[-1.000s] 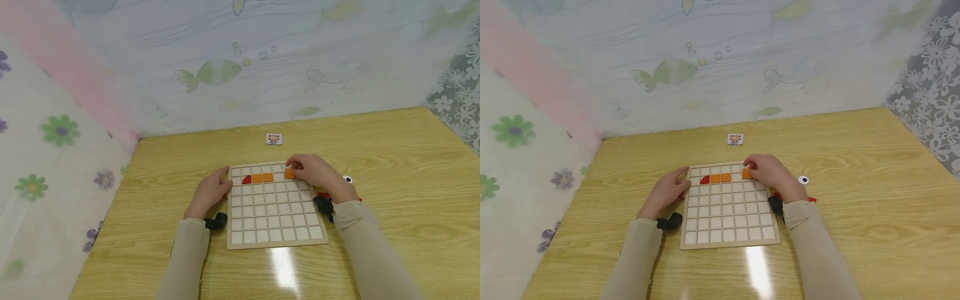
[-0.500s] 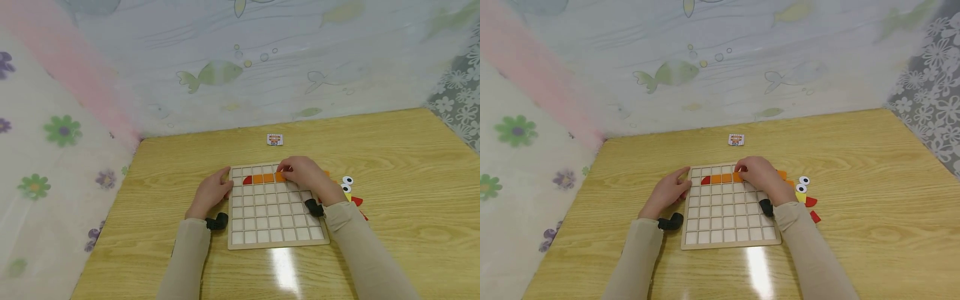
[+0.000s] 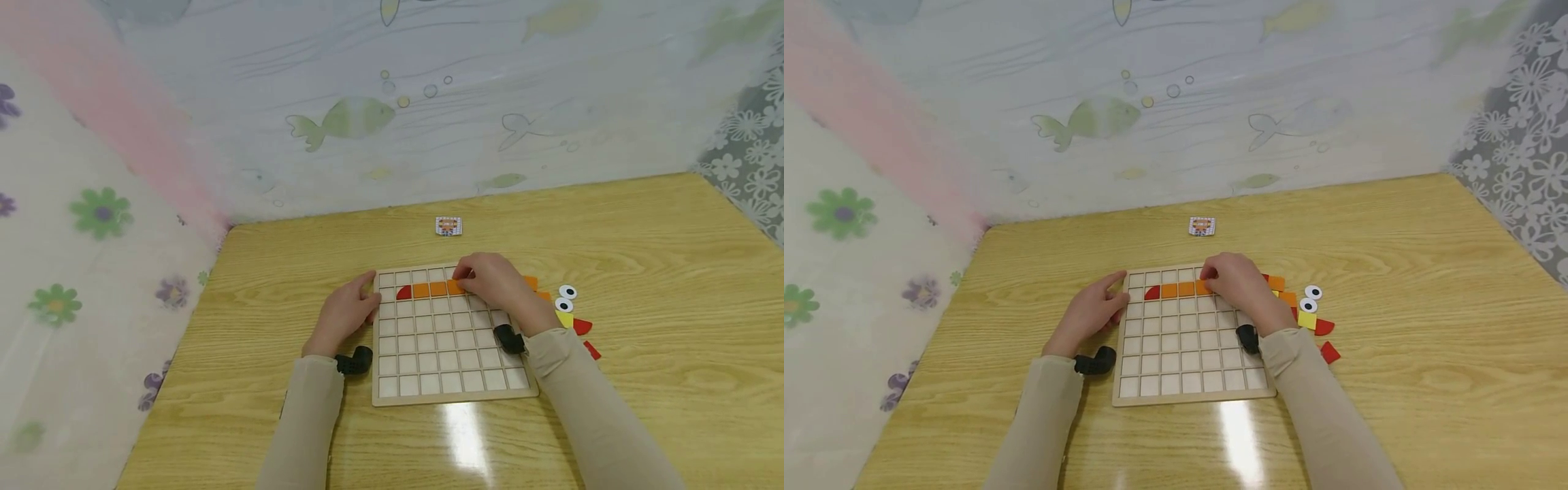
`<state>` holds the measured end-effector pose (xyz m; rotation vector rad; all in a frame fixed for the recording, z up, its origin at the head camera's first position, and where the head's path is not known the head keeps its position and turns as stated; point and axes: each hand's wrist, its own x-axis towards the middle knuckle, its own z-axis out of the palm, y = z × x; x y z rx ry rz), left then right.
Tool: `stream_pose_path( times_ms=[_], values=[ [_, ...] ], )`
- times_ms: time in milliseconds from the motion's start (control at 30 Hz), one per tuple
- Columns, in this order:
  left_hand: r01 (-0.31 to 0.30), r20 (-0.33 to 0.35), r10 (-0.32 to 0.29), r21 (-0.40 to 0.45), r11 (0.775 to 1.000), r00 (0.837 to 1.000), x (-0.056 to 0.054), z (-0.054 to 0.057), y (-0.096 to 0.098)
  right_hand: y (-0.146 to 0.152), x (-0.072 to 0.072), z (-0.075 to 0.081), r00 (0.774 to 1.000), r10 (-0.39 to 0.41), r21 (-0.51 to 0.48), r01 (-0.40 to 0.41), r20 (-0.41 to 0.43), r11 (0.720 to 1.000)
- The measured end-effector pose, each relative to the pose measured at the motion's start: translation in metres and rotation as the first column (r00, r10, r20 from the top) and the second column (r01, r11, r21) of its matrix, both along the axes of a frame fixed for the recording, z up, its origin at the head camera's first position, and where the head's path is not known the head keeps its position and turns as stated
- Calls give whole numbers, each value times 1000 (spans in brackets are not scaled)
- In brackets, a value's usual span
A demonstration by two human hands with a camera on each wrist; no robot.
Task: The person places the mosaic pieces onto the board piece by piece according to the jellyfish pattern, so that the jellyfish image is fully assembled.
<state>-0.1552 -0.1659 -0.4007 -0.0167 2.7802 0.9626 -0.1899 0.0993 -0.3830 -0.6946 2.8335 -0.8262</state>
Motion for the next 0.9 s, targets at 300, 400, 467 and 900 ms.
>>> stream_pose_path(
  times_ms=[300, 400, 467, 900],
  values=[
    [-12, 10, 12, -2, 1000, 1000, 0, 1, 1, -1, 0, 1, 1000, -8, 27, 8, -6, 1000],
    [-16, 14, 16, -5, 1000, 1000, 0, 1, 1, 0, -2, -1, 1000, 2, 24, -2, -10, 1000],
    [-15, 17, 15, -4, 1000, 1000, 1, 1, 0, 3, -3, -2, 1000, 19, 13, -19, -4, 1000],
    [-4, 7, 4, -2, 1000, 1000, 1, 1, 0, 32, -3, 10, 988, 23, -46, -16, 154, 999]
  ],
)
